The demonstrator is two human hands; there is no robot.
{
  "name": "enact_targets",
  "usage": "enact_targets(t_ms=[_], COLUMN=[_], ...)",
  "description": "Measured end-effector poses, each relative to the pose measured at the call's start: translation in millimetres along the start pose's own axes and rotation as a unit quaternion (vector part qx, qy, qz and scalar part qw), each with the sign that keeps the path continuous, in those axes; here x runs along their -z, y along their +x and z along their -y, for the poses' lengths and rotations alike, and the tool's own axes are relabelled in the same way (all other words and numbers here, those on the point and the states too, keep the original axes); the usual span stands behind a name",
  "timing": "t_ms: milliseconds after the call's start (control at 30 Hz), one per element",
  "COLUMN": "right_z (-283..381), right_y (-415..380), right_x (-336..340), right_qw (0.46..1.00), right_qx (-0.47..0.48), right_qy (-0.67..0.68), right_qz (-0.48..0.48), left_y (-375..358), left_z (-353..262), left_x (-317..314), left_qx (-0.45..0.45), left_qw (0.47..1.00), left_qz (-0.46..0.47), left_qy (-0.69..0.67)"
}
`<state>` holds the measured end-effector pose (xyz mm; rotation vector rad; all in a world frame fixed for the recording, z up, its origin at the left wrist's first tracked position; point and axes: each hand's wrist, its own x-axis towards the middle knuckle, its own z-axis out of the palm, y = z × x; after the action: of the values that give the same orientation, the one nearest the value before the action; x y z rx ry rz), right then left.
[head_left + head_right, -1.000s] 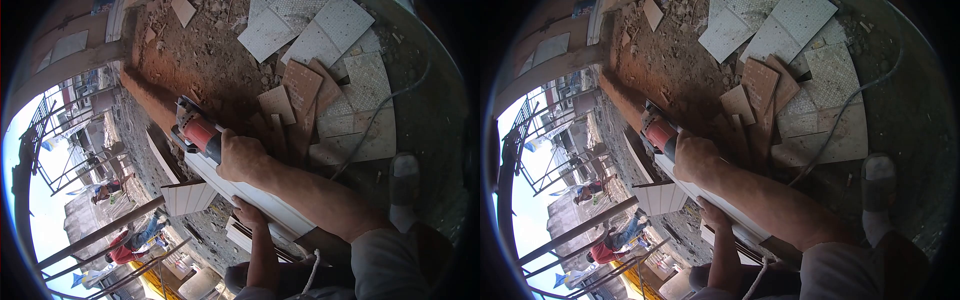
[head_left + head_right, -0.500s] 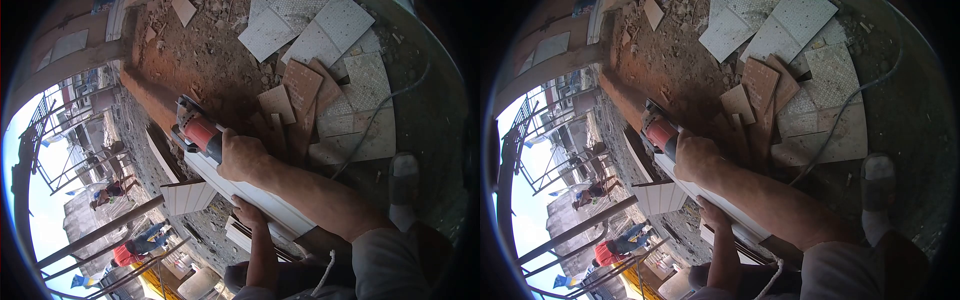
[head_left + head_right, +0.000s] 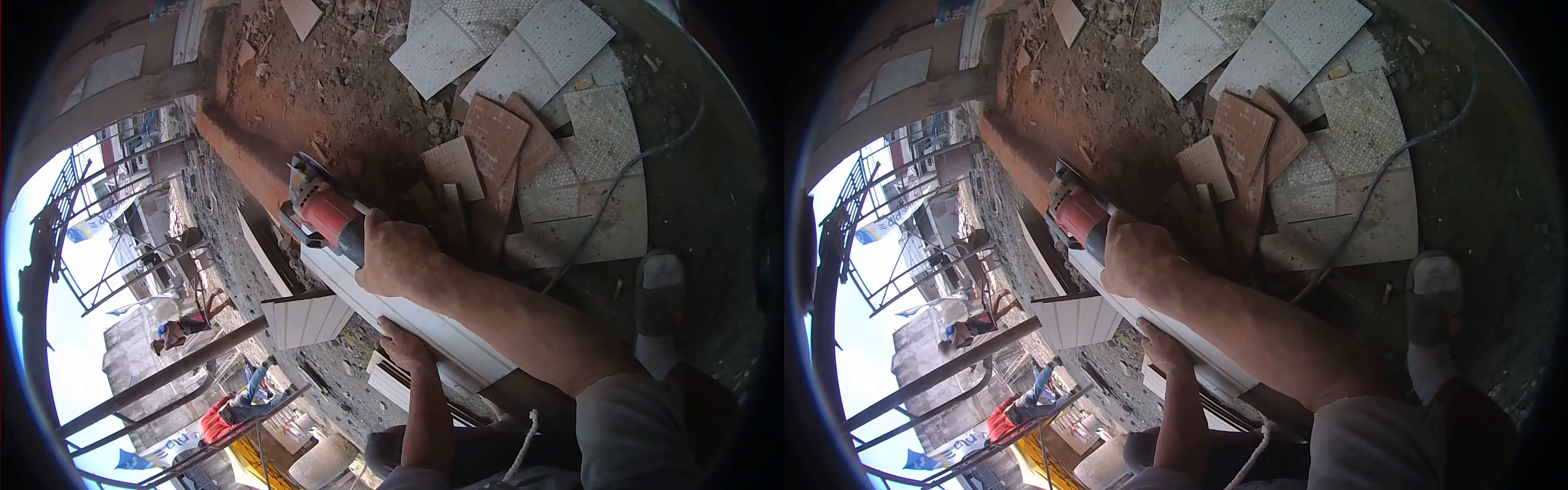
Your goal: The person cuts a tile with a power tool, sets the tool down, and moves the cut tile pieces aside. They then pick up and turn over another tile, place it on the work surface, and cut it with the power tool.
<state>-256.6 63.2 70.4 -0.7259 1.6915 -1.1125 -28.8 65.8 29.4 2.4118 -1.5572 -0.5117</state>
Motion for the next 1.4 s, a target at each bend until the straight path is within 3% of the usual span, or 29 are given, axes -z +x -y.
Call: enact_targets(t_ms=[900,1233,1300,1367,1400], right_z=[-3,0,2,5,5], right_y=[-4,-4,-4,-3,-3], right_x=[0,6,7,7,7], right_qw=[1.0,1.0,0.999,0.999,0.999], right_qx=[0.003,-0.013,-0.019,-0.032,-0.032], right_qy=[0.0,-0.002,-0.007,-0.015,-0.015], right_qz=[0.0,0.023,0.031,0.035,0.036], left_y=[3,-6,5,17,17], left_z=[3,-8,4,17,11], left_x=[0,0,-4,-10,-10], left_qx=[-0.005,-0.019,-0.048,-0.269,-0.295], left_qw=[1.0,0.998,0.998,0.952,0.943], left_qz=[0.012,-0.029,-0.023,-0.112,-0.103], left_qy=[-0.002,0.056,0.022,0.096,0.116])
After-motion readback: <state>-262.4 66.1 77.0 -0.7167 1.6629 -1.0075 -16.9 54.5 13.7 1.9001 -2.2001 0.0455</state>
